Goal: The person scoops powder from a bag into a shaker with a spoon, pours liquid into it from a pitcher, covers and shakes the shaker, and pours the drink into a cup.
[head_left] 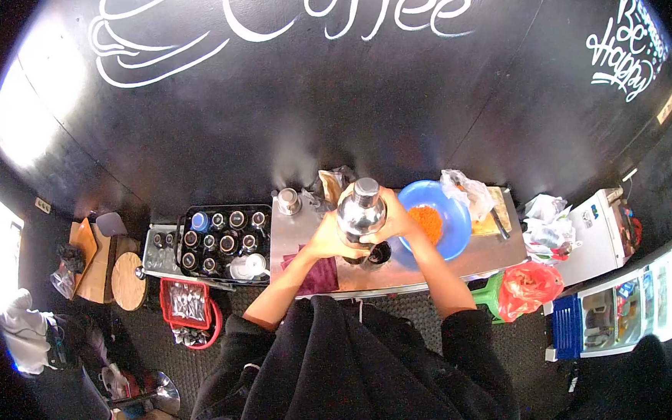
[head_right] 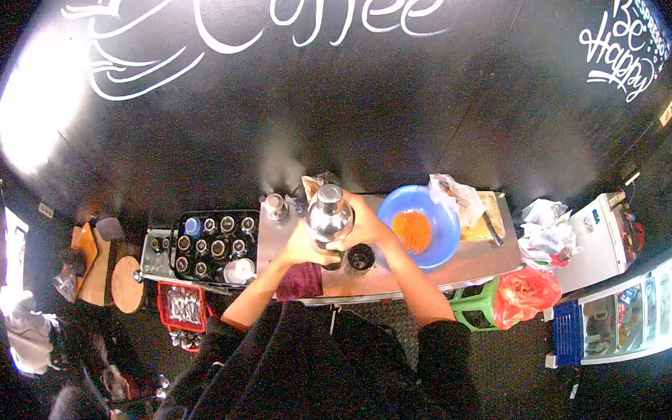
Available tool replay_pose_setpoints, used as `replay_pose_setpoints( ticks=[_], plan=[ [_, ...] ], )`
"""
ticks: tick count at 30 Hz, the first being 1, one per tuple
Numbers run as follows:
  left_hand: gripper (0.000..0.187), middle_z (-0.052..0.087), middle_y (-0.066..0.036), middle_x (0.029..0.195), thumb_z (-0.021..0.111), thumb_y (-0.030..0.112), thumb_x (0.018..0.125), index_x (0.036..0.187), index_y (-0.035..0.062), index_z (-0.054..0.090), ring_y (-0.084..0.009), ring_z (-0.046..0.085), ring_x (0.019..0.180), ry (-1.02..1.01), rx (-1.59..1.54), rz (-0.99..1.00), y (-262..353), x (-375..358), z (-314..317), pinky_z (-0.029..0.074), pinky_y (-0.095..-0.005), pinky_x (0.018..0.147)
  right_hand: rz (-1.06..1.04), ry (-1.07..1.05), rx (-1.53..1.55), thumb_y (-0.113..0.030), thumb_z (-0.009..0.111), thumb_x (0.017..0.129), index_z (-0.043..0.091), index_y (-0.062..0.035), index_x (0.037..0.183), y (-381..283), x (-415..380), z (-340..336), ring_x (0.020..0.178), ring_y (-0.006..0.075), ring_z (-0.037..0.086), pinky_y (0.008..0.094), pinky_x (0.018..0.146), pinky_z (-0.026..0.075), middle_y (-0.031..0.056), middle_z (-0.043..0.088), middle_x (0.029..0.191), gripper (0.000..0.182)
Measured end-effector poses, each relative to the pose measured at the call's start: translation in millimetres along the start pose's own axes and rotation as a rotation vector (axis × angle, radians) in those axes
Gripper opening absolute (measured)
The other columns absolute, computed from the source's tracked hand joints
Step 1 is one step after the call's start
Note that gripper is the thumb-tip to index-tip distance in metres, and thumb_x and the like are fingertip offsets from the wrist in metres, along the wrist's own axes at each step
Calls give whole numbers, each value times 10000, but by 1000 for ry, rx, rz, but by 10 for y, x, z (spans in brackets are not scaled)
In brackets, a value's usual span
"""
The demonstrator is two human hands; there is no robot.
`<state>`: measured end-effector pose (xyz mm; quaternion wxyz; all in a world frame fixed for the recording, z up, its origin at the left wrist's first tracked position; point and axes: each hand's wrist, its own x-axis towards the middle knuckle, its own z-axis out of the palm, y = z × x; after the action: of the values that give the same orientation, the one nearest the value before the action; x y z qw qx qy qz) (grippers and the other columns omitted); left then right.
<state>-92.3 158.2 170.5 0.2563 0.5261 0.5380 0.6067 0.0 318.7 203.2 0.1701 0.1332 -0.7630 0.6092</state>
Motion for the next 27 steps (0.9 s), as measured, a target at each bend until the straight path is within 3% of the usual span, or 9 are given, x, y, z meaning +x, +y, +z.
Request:
replay_pose_setpoints(
  ticks=[5,8,13,15,16,17,21,22,27],
  plan=[
    [904,577,-79,1082,854,200,474,1247,-12,436,-164,528,1038,-112,-80,-33,47,-61,8,405,-324,942,-1,-64,41,-172,839,447,516,-43,1186,-26,-52,-21,1046,158,520,319,955,380,53,571,1110,817],
    [1316,222,-128,1409,892,232,445,1408,18,21,-231,221,1301,-163,-241,-130,104,-107,27,179,-382,1092,46,-166,359,-152,834,439,496,-49,1212,-79,-61,9,1073,165,506,324,967,370,51,557,1135,850],
    [998,466,-105,1234,869,186,515,1324,1,313,-195,439,1147,-94,-168,-124,227,-137,48,339,-361,1004,107,-130,178,-143,837,491,453,-41,1250,-191,-67,-31,1138,192,470,329,993,350,70,491,1241,857],
    [651,614,-52,1015,832,134,593,1150,1,524,-139,572,943,79,-270,-55,255,-124,142,456,-307,877,122,231,284,-159,820,540,365,-43,1315,-144,-91,103,1176,202,456,340,1022,319,63,457,1260,906],
    [659,616,-61,1027,831,141,600,1160,2,513,-142,574,950,167,-246,-57,205,-114,152,457,-307,878,69,160,166,-154,799,619,334,-86,1340,-245,-11,79,1184,219,452,352,1025,322,70,432,1281,860],
    [668,618,-70,1039,831,148,606,1170,2,503,-145,576,956,257,-222,-59,152,-103,154,459,-306,879,201,253,237,-153,822,599,328,-123,1345,-385,-40,139,1190,215,445,354,1020,329,85,440,1265,895],
    [781,631,-133,1051,850,265,529,1162,-15,489,-173,611,962,350,198,-62,142,-65,182,489,-332,849,110,396,-250,-225,868,526,354,-100,1276,-418,-78,396,1042,217,569,362,908,445,114,573,1135,917],
    [832,637,-142,1036,844,294,494,1175,-12,479,-197,626,962,354,177,-151,124,-78,207,495,-338,841,78,485,-284,-231,872,513,408,-69,1208,-454,-53,441,965,200,606,350,845,480,113,624,1031,851],
    [845,642,-134,1021,842,282,496,1195,-10,466,-205,630,953,331,251,-52,229,-79,221,492,-339,848,82,414,-190,-203,854,514,480,-47,1149,-403,-78,390,955,167,600,330,844,478,94,628,1019,754]
  ],
)
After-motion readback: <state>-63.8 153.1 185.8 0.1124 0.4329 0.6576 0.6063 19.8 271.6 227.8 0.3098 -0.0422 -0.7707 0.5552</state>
